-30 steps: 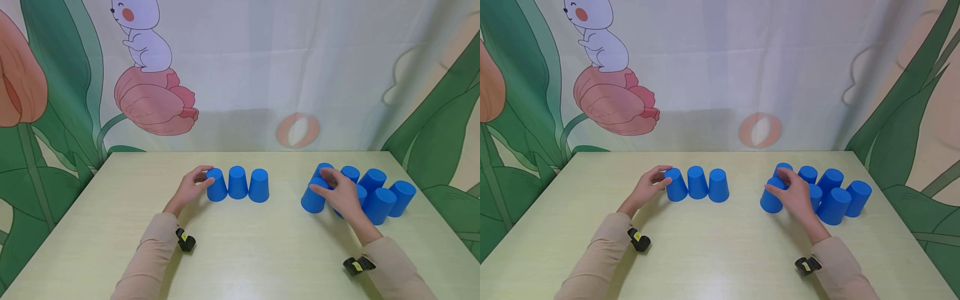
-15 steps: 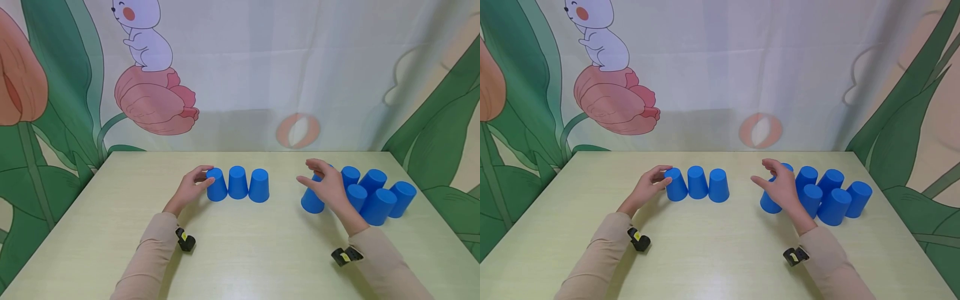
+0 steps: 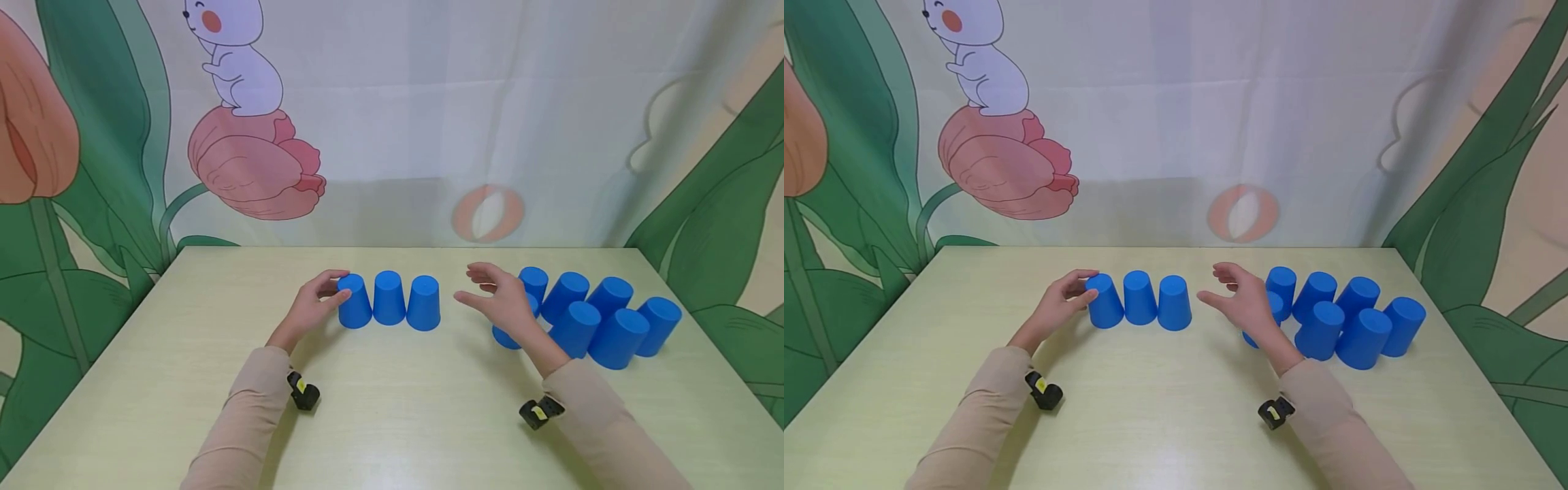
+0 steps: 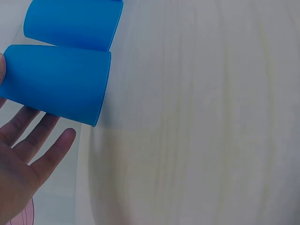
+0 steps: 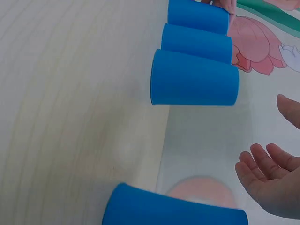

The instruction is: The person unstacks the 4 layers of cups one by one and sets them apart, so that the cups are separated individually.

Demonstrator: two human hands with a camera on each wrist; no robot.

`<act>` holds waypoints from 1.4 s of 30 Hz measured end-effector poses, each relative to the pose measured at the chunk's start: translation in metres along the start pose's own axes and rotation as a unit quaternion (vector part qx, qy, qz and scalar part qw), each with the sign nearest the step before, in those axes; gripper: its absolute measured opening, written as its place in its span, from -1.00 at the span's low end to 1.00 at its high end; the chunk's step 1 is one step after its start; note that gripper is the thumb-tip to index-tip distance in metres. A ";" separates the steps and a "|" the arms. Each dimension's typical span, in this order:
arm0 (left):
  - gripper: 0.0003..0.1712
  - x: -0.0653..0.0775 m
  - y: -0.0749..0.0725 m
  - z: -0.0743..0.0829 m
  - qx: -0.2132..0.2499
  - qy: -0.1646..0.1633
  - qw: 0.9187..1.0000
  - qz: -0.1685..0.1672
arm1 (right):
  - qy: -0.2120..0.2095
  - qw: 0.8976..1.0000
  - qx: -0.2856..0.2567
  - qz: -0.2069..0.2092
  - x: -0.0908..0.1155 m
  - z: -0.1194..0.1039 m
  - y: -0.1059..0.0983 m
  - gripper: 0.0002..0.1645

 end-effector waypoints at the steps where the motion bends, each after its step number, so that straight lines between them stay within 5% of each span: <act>1: -0.48 0.000 0.000 0.000 0.000 0.000 1.000 0.000 | 0.002 1.000 0.002 -0.005 0.000 0.000 0.004 -0.31; 19: -0.47 0.000 0.001 -0.003 0.002 0.003 1.000 0.000 | 0.047 0.997 -0.009 -0.055 -0.005 0.002 0.057 -0.27; 42: -0.47 -0.001 0.000 -0.004 -0.003 0.005 1.000 0.002 | 0.045 0.998 0.014 -0.050 -0.002 0.001 0.062 -0.35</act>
Point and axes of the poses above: each hand's wrist, its own x-axis away from the middle knuckle, its own y-axis out of the palm, z = x × y, the point moved 5 cm from there along -x, towards the middle knuckle, and after that the axes turned 11 degrees about z, right-handed, at the moved point
